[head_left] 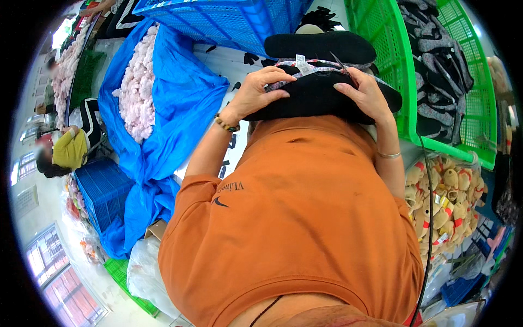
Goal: The person uses a pair of scissors to trim excess fabric and threads from the edges of a floral-patterned slipper. They rotate the slipper to access different sides and carefully cut along the seams to remove loose material.
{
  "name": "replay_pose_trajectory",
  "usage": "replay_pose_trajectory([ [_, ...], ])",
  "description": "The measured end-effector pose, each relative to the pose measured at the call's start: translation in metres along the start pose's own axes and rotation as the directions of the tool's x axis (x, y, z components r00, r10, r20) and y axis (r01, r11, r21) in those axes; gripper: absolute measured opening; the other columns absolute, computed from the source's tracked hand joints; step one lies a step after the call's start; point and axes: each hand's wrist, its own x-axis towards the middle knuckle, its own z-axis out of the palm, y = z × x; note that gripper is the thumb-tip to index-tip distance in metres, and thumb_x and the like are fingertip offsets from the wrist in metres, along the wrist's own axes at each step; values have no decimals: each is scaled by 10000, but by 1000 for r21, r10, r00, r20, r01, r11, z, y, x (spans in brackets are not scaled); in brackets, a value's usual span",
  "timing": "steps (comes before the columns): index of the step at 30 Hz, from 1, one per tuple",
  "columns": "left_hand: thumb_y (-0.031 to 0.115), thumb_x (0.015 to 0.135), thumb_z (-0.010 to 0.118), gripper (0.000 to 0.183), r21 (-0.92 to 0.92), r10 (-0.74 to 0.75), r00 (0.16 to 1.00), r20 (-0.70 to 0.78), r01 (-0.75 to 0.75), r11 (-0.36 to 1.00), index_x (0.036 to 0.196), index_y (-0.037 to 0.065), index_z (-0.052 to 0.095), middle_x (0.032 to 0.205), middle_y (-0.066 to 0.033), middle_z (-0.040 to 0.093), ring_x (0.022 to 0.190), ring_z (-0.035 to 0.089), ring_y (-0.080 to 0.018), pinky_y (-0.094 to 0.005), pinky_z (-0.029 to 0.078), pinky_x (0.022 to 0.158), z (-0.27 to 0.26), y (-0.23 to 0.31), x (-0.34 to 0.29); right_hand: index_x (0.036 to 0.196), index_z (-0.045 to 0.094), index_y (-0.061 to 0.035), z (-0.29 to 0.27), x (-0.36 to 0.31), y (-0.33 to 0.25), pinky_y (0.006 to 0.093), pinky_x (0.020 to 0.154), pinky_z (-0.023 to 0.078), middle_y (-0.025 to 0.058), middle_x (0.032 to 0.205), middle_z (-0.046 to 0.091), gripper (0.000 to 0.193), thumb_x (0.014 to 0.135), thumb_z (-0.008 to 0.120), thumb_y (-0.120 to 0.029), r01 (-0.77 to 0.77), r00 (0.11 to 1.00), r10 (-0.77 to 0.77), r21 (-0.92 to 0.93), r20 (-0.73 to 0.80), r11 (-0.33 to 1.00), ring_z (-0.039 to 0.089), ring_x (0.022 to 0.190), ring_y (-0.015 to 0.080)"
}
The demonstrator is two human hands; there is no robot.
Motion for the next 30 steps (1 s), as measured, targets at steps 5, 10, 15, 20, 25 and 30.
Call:
replay_pose_trajectory([
  [5,64,759,704,89,72,12,991,-130,-3,997,826,29,659,878,-66,652,783,628,-196,-290,497,698,4,-7,4,989,571,29,2,-1,3,283,584,385,45,699,481,348,818,689,-250,20,1000,-20,-7,-11,1000,423,641,128],
  [10,66,870,622,65,-265,-165,813,-558,13,964,845,14,651,782,-34,650,693,550,-80,-223,452,651,-56,-25,12,1002,573,27,2,-4,3,278,583,382,48,705,481,351,818,690,-249,14,1000,-14,13,-17,1000,419,642,127],
  [15,46,762,667,205,280,-11,652,-758,341,897,966,49,682,942,-93,654,877,615,-202,-306,488,751,-90,-44,8,991,574,22,5,-2,3,272,567,367,37,696,466,339,822,688,-248,12,1000,-11,35,-26,999,404,635,121],
  [20,81,707,735,233,336,133,991,-36,-113,935,933,67,683,952,-101,630,925,598,-259,-327,485,796,-28,10,5,1009,577,19,4,-1,3,268,569,373,31,699,470,342,825,687,-248,9,1000,-9,2,2,1000,412,634,121],
  [25,72,728,699,120,352,35,999,-10,-29,935,807,29,619,822,-103,600,835,578,-278,-343,474,715,-1,8,6,1038,580,20,2,-1,-2,270,576,385,41,702,484,363,824,688,-253,17,1000,-16,-6,18,1000,424,635,124],
  [30,60,767,649,43,364,-17,922,-386,170,916,802,42,632,823,-100,620,804,587,-266,-350,466,704,-41,-19,5,1049,580,19,2,-3,0,274,582,392,48,710,502,370,824,688,-254,6,1000,-6,-14,15,1000,439,641,128],
])
